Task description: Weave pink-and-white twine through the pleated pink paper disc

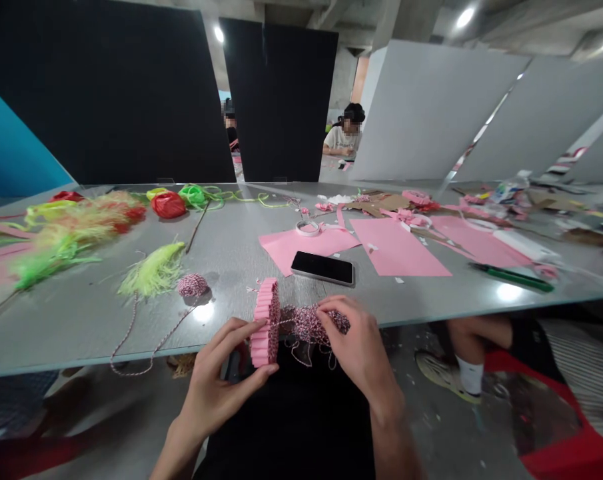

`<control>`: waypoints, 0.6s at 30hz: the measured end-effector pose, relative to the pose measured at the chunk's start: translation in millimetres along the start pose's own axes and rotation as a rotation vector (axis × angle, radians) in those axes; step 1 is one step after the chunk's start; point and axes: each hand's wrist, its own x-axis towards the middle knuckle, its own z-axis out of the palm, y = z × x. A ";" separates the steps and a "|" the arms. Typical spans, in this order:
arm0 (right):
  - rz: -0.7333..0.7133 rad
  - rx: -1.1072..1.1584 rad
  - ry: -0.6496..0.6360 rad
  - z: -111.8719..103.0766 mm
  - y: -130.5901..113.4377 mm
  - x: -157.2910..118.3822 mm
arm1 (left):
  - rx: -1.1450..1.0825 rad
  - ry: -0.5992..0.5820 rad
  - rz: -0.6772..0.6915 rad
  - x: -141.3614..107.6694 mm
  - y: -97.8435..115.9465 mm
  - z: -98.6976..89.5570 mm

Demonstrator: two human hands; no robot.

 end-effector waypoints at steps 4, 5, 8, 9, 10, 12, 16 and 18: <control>-0.066 0.172 -0.043 -4.6 -25.4 -6.3 | 0.055 0.086 -0.060 1.0 -3.0 -6.9; -0.092 0.208 -0.041 -8.8 -30.7 -9.2 | 0.056 0.117 -0.086 0.3 -4.1 -9.1; -0.180 0.257 -0.119 -25.2 -43.4 -19.3 | -0.003 0.187 -0.182 -2.9 -8.0 -15.2; -0.206 0.261 -0.175 -30.3 -46.4 -21.9 | -0.034 0.200 -0.216 -3.9 -9.5 -16.9; -0.225 0.263 -0.235 -34.2 -48.4 -23.4 | -0.064 0.212 -0.245 -4.8 -11.1 -18.4; -0.232 0.240 -0.297 -37.2 -48.0 -21.5 | -0.115 0.246 -0.292 -6.2 -14.1 -20.5; 0.009 -0.059 -0.061 -18.8 -27.0 4.4 | -0.149 0.328 -0.328 -8.8 -18.9 -22.1; 0.166 -0.250 0.017 -1.0 -11.5 22.3 | -0.150 0.348 -0.333 -10.2 -20.1 -22.4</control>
